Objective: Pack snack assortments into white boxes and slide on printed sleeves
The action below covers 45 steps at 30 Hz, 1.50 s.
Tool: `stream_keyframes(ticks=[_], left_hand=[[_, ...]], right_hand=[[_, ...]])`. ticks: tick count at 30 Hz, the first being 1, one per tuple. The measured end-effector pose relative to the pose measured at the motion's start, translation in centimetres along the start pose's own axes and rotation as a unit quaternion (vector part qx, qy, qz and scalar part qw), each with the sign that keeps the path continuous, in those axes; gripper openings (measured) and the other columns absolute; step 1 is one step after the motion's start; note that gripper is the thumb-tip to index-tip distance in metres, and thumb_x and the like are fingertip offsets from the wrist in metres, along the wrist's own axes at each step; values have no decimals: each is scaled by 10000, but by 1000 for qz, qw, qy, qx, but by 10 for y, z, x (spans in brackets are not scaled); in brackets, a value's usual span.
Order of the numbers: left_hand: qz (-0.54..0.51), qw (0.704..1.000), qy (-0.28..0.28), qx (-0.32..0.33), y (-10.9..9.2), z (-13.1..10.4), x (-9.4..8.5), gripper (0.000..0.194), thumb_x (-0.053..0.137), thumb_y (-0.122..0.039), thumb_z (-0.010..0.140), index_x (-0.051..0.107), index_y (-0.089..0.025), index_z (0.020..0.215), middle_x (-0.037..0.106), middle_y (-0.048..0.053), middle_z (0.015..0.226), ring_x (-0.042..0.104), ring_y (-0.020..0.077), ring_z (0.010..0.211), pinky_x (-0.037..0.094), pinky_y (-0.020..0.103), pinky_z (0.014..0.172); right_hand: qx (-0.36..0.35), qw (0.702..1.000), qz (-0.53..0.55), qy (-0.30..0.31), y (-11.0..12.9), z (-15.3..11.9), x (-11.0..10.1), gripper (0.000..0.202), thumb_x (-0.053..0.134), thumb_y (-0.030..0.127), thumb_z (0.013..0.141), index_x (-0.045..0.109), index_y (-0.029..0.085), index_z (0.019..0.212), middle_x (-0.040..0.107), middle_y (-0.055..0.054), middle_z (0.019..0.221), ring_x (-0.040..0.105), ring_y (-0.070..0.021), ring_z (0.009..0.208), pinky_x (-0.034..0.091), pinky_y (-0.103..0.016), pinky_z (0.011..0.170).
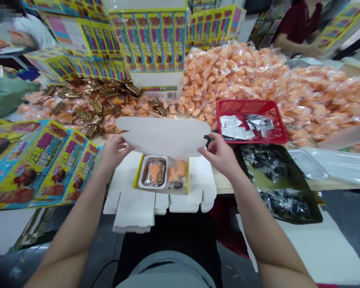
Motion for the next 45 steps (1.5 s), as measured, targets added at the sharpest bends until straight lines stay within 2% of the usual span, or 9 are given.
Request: stream_keyframes(ticks=[4, 12, 17, 23, 27, 31, 37, 40, 45], left_hand=[[61, 995, 64, -38, -10, 13, 11, 241, 673, -368, 768, 641, -170, 902, 558, -9, 619, 529, 173, 561, 476, 313, 610], [-5, 980, 165, 107, -10, -81, 16, 371, 522, -265, 876, 597, -255, 1240, 562, 52, 1064, 593, 186, 999, 503, 313, 905], [-66, 971, 187, 131, -14, -87, 7, 460, 577, -388, 866, 533, -216, 1290, 457, 114, 1361, 455, 262, 1283, 391, 407, 1089], [-109, 970, 206, 66, -24, -63, 9, 420, 321, -430, 981, 537, -160, 1219, 597, 122, 1238, 537, 244, 1195, 411, 415, 1065], [-98, 970, 207, 81, -22, -62, 9, 452, 309, -458, 986, 521, -146, 1235, 592, 133, 1250, 535, 236, 1199, 408, 406, 1069], [-98, 969, 192, 120, -15, -70, 12, 423, 337, -425, 987, 496, -143, 1259, 573, 144, 1264, 534, 222, 1207, 424, 399, 1053], [-93, 966, 176, 165, -11, -77, 17, 356, 388, -315, 969, 461, -152, 1278, 536, 151, 1294, 513, 213, 1236, 425, 413, 1056], [-78, 965, 182, 174, -12, -76, 17, 347, 373, -299, 972, 452, -162, 1281, 537, 141, 1293, 501, 212, 1247, 414, 425, 1067], [-80, 971, 177, 142, -9, -75, 20, 373, 364, -338, 983, 442, -163, 1303, 543, 136, 1293, 520, 209, 1226, 423, 411, 1060]], right_hand=[[-15, 990, -57, 126, 37, 12, 18, 290, 437, 345, 884, 607, 158, 1027, 652, -61, 740, 607, -215, 681, 443, -311, 642], [-77, 995, 3, 70, 14, -96, 71, 444, 418, 398, 929, 463, 212, 1329, 633, -123, 1174, 630, -271, 1014, 508, -384, 835], [-111, 987, -42, 110, -8, -112, 73, 533, 471, 429, 904, 446, 196, 1382, 645, -121, 1057, 616, -280, 902, 526, -407, 766], [-99, 974, -187, 87, 45, -119, 38, 377, 451, 490, 936, 666, 189, 1001, 653, -90, 733, 623, -255, 676, 509, -391, 644], [-263, 942, -133, 159, 99, -132, 77, 311, 441, 393, 962, 661, 219, 1094, 692, -112, 1103, 638, -274, 1040, 515, -440, 886], [-326, 920, -126, 177, 102, -135, 111, 440, 519, 399, 931, 537, 191, 1318, 613, -124, 1298, 484, -310, 1290, 373, -551, 1071], [-48, 992, -68, -97, 21, -96, 27, 307, 607, 449, 845, 639, 185, 997, 625, -64, 803, 585, -215, 727, 515, -378, 683], [-4, 1000, 5, 2, 6, -50, 16, 657, 682, 521, 741, 533, 163, 1271, 637, -81, 967, 596, -206, 733, 525, -357, 645], [9, 979, 102, 174, 37, -35, 44, 450, 351, 386, 961, 454, 217, 1365, 664, -33, 831, 636, -168, 635, 536, -318, 611]])
Point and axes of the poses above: each hand's wrist, its own z-axis towards the middle knuckle, its own x-axis out of the palm, y = z × x, the point moved 4 cm from there along z, towards the middle knuckle
